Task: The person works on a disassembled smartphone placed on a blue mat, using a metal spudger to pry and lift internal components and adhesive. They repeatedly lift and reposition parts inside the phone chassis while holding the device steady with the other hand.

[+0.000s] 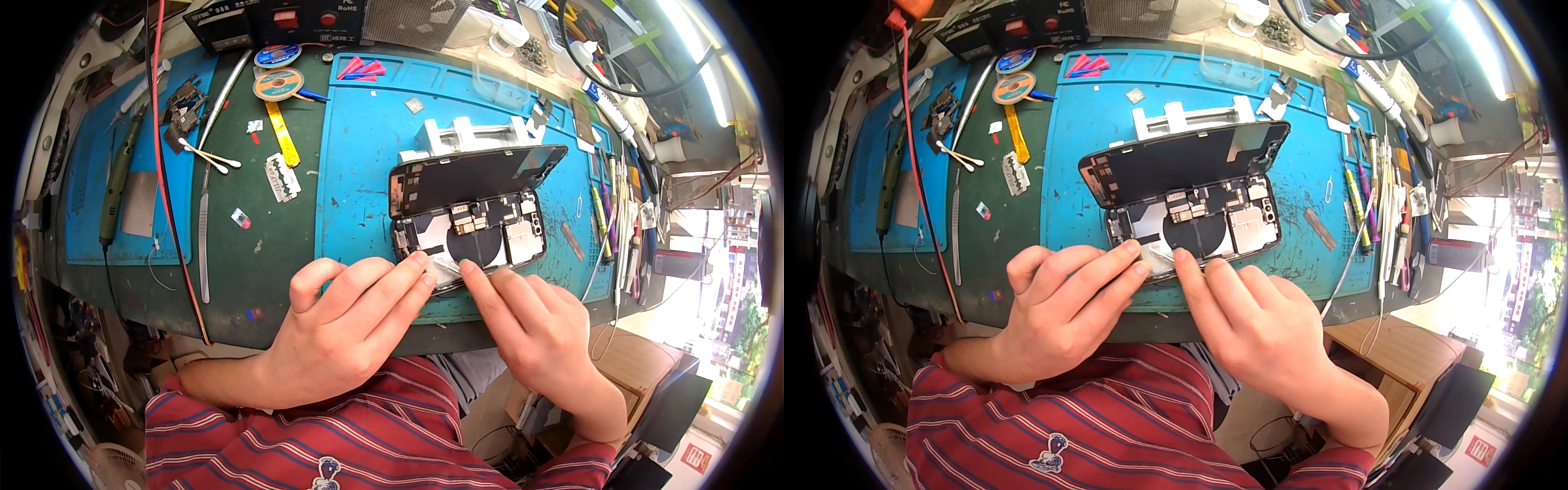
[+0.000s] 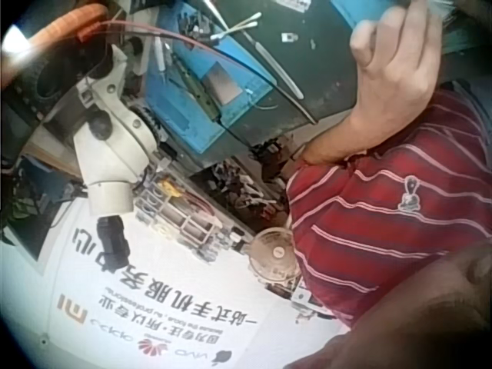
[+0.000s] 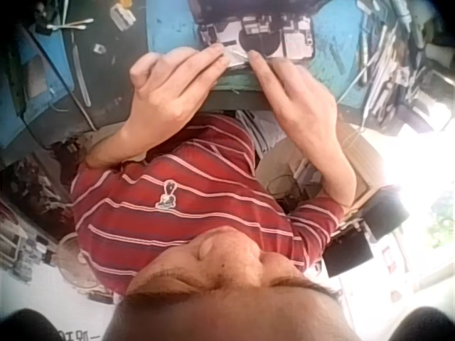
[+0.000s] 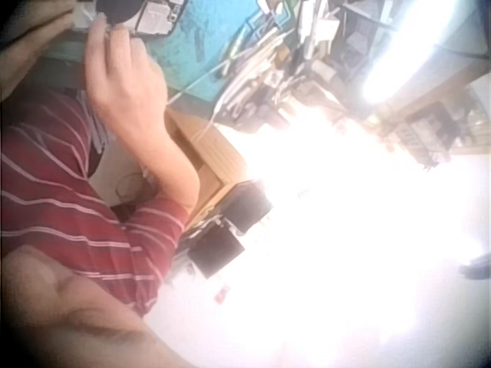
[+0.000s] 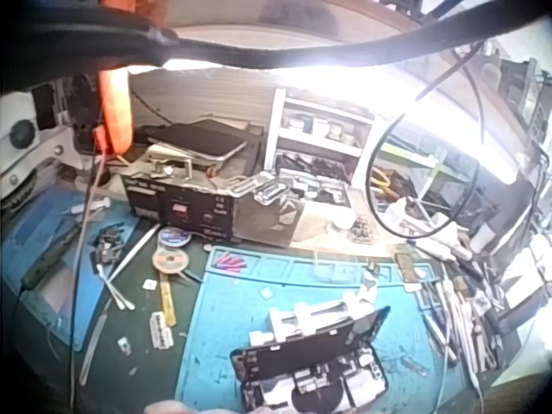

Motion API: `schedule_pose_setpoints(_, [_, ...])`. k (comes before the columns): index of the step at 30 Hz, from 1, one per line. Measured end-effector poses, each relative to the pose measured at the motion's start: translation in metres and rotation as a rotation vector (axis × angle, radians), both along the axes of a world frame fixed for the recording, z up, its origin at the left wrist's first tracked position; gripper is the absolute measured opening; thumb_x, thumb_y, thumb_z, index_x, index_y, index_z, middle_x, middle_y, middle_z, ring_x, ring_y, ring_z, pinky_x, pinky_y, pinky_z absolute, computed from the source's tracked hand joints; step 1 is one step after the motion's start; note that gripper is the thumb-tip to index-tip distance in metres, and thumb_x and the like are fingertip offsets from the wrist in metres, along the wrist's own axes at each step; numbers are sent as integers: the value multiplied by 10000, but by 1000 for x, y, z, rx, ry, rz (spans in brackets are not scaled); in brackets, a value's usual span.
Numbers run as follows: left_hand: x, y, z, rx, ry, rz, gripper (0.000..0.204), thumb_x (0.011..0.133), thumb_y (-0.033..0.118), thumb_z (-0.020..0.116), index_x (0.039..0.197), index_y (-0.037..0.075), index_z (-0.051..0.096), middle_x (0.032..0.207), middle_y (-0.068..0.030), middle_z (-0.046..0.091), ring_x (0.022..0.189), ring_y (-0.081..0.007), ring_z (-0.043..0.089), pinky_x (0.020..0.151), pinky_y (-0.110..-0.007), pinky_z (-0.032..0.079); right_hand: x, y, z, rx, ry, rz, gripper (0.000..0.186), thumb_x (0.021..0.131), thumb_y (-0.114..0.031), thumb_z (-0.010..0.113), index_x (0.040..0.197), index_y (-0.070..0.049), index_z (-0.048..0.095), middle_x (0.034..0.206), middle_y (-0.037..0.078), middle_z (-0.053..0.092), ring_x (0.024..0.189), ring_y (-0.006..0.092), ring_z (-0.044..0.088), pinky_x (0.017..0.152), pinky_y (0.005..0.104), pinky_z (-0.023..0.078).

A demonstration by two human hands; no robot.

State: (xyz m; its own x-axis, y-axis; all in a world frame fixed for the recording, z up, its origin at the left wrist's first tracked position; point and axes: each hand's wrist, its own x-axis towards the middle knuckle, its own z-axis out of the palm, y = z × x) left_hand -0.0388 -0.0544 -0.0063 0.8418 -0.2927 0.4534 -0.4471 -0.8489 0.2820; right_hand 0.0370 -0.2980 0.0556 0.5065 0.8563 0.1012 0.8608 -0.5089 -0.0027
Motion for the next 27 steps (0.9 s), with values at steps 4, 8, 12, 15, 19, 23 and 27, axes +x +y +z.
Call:
schedule_pose_setpoints(4, [0,0,0,-7,-5,0,445,808,115,848,1251,88,832,1354,2,780,1062,-147,674,978,-376,366,1,1,-6,27,10,15,586,831,-62,765,1417,-77,748,1115,71,615,802,171,610,616,284,545])
schedule_pose_setpoints(8, [0,0,-1,-1,-8,1,442,811,116,847,1252,82,832,1355,0,779,1063,-147,674,977,-375,364,1,5,-1,8,119,-27,611,866,-14,745,1460,-158,743,1152,66,583,822,180,626,604,300,553])
schedule_pose_setpoints(12, [0,0,-1,0,-4,-1,444,815,111,849,1258,80,830,1358,0,776,1063,-147,673,970,-376,361,-2,5,0,-55,167,-94,697,895,79,718,1522,-225,721,1161,68,555,863,204,671,612,339,572])
schedule_pose_setpoints(15, [-1,0,-1,-7,-1,0,447,820,107,852,1266,82,827,1362,0,775,1062,-147,673,966,-377,359,-2,5,0,-77,158,-108,717,897,79,714,1544,-229,705,1150,67,547,885,206,674,622,341,579])
schedule_pose_setpoints(19, [-1,0,-1,-1,4,-3,449,824,107,854,1271,85,826,1367,0,774,1063,-147,674,964,-378,358,-2,4,-2,-61,140,-125,709,903,78,713,1544,-227,705,1139,66,545,886,206,675,631,344,583])
schedule_pose_setpoints(23, [-1,1,0,3,6,-6,449,820,112,852,1268,87,826,1369,-2,774,1068,-148,676,965,-379,359,-3,5,-2,-62,145,-155,699,909,75,718,1542,-223,706,1125,65,547,887,204,676,629,346,581])
schedule_pose_setpoints(27, [-1,1,-1,5,0,-6,452,813,116,848,1263,87,826,1366,-5,775,1073,-152,679,966,-380,359,0,1,-6,-54,110,-124,723,881,47,717,1559,-202,678,1125,69,568,871,201,649,580,319,568])
